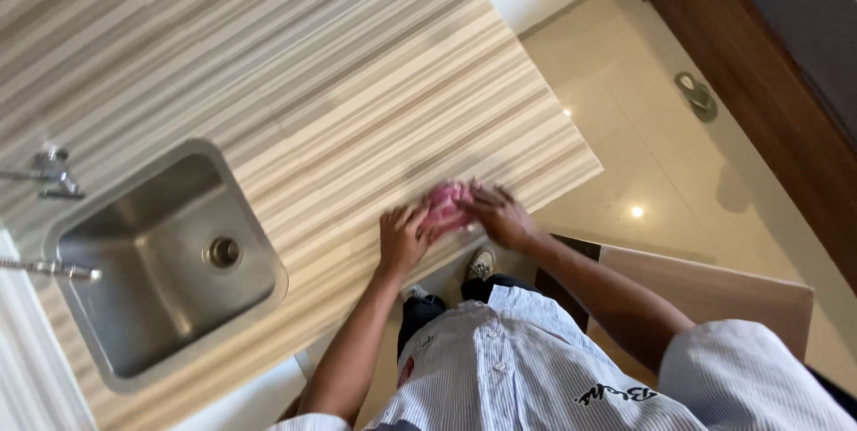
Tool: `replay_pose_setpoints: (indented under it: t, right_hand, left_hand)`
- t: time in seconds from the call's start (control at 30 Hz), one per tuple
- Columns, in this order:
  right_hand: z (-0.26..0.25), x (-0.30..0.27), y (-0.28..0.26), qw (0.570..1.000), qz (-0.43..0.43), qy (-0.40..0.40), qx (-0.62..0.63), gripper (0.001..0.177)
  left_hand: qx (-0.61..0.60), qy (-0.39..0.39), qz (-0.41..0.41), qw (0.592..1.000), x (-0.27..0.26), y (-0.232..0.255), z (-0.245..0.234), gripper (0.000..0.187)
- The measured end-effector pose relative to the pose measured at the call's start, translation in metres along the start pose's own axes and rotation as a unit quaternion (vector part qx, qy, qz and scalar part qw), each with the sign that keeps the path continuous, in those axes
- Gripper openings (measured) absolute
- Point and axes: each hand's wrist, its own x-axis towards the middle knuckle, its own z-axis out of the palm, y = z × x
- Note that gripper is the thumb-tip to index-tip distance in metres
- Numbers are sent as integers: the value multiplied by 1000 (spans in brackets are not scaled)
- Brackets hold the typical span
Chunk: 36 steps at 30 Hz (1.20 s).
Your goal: Cleaning a sink, a table, and the side of a cabinet with a pink cloth in a hotel room kitchenette.
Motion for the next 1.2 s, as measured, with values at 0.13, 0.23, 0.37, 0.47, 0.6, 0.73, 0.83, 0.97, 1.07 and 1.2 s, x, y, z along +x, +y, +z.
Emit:
replay_pose_setpoints:
  t: [0.13, 0.23, 0.37, 0.47, 0.6, 0.73, 0.83, 0.97, 1.07, 1.2]
  right_hand:
    - [-21, 67, 22, 994, 31, 10, -105, 54]
    - [-18, 80, 18, 994, 67, 27, -79, 55]
    - [5, 26, 14, 997, 22, 29, -70, 51]
    - [-15, -5, -39, 999, 8, -20, -26, 54]
    - [18, 40, -23, 993, 47, -10, -108, 63]
    - [19, 105, -35, 991, 84, 15, -98, 60]
    - [46, 107, -48, 991, 108, 31, -76, 60]
    - [97, 60, -79, 994, 44, 69, -69, 50]
    - [96, 59, -135, 999, 48, 1, -15, 67]
    - [117, 139, -141, 996, 34, -22, -83, 69]
  left_hand:
    - [12, 9, -58, 998, 52, -6, 25, 75]
    - [17, 55, -92, 994, 60, -11, 48, 67]
    - [-117, -12, -82, 990, 18, 15, 0, 51]
    - [-13, 3, -38, 999, -40, 10, -2, 51]
    - [7, 36, -34, 999, -13, -9, -10, 51]
    - [4, 39, -97, 995, 31, -43, -24, 58]
    - [21, 19, -109, 994, 18, -63, -24, 61]
    - [-47, 37, -72, 996, -63, -89, -22, 62]
    - [-7, 45, -50, 998, -108, -92, -67, 68]
    - [50, 72, -97, 991, -62, -126, -107, 64]
